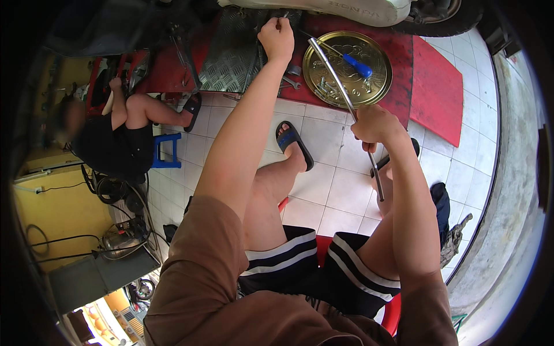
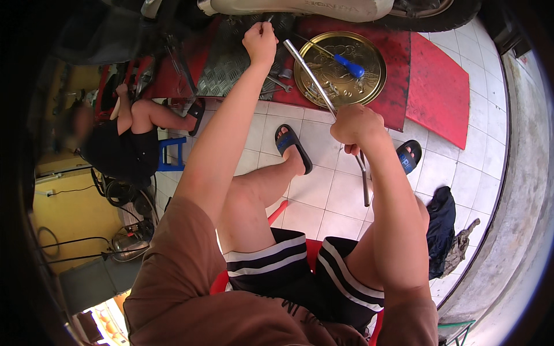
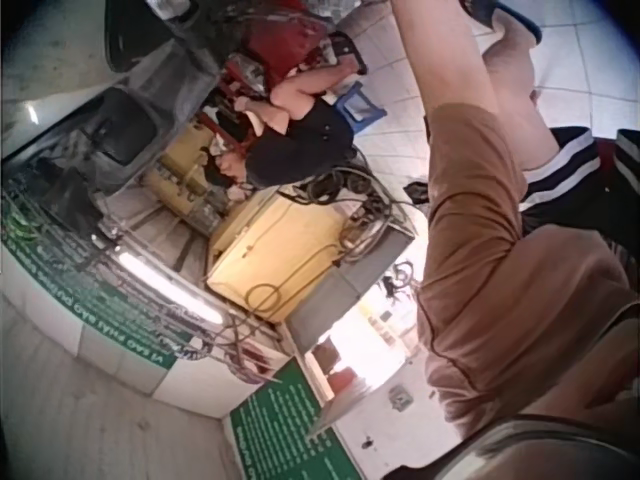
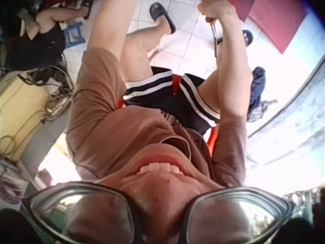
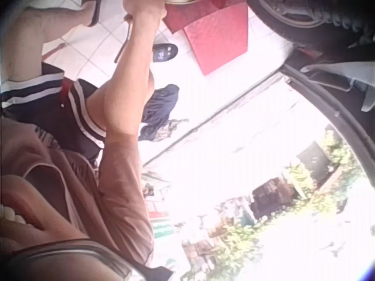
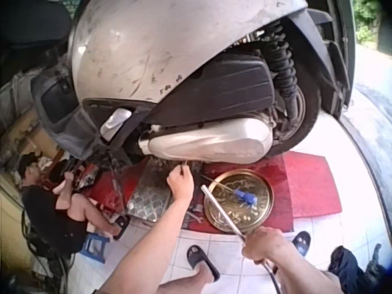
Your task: The person uses a blue screwdriver to loosen a screw on the side panel of a white motorcycle. They then switch to a T-handle wrench to tighten a bolt on the same area. The person is seated on a red stool in a workshop environment.
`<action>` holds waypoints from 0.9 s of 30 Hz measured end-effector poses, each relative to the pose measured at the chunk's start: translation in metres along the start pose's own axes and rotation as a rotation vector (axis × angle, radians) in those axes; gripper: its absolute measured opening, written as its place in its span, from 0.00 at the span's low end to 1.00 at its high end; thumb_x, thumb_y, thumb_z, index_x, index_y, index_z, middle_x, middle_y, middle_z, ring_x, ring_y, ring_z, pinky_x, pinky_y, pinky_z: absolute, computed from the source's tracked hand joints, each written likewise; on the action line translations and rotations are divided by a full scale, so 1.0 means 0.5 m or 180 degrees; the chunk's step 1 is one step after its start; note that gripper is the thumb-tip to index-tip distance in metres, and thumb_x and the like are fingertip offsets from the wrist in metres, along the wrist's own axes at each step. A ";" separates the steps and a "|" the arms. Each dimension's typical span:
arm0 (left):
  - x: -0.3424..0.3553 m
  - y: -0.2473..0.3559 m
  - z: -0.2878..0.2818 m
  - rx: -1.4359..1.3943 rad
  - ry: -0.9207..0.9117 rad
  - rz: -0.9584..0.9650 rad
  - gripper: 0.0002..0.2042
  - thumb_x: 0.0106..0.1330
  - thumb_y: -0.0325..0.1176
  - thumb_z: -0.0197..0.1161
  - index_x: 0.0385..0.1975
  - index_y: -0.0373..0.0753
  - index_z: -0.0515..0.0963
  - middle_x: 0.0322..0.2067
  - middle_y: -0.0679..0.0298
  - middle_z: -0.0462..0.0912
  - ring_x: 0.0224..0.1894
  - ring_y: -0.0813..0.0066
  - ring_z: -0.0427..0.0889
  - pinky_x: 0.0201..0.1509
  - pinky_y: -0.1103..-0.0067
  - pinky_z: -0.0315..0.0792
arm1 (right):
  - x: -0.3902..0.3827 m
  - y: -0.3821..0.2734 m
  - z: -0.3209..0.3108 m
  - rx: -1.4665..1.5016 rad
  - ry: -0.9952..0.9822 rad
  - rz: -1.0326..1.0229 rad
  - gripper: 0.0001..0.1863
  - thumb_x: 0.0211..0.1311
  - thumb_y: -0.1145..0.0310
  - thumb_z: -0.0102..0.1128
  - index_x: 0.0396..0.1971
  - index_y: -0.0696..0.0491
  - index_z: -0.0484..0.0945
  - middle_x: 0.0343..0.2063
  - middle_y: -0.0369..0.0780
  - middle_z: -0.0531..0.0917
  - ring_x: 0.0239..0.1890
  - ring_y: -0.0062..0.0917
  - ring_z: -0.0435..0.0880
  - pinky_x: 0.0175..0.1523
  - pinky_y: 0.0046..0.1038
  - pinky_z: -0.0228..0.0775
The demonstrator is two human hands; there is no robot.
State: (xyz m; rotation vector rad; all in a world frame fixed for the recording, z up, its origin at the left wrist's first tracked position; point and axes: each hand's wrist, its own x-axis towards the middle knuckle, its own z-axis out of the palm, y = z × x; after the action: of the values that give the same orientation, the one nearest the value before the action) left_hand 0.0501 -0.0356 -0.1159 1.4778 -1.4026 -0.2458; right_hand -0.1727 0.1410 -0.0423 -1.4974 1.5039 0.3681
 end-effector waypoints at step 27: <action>-0.379 0.155 -0.316 0.0059 -0.3453 -0.1507 0.15 0.70 0.37 0.57 0.46 0.33 0.78 0.34 0.64 0.82 0.34 0.77 0.79 0.41 0.80 0.74 | 0.007 0.069 0.004 0.0130 0.0817 -0.0099 0.20 0.61 0.55 0.52 0.20 0.54 0.83 0.19 0.36 0.85 0.26 0.23 0.87 0.43 0.26 0.78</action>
State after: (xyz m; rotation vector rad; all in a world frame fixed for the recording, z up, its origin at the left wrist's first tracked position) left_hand 0.0621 0.2199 -0.0785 1.7520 -1.8103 -1.5065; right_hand -0.2023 0.1476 -0.0595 -1.5792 1.6742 0.1285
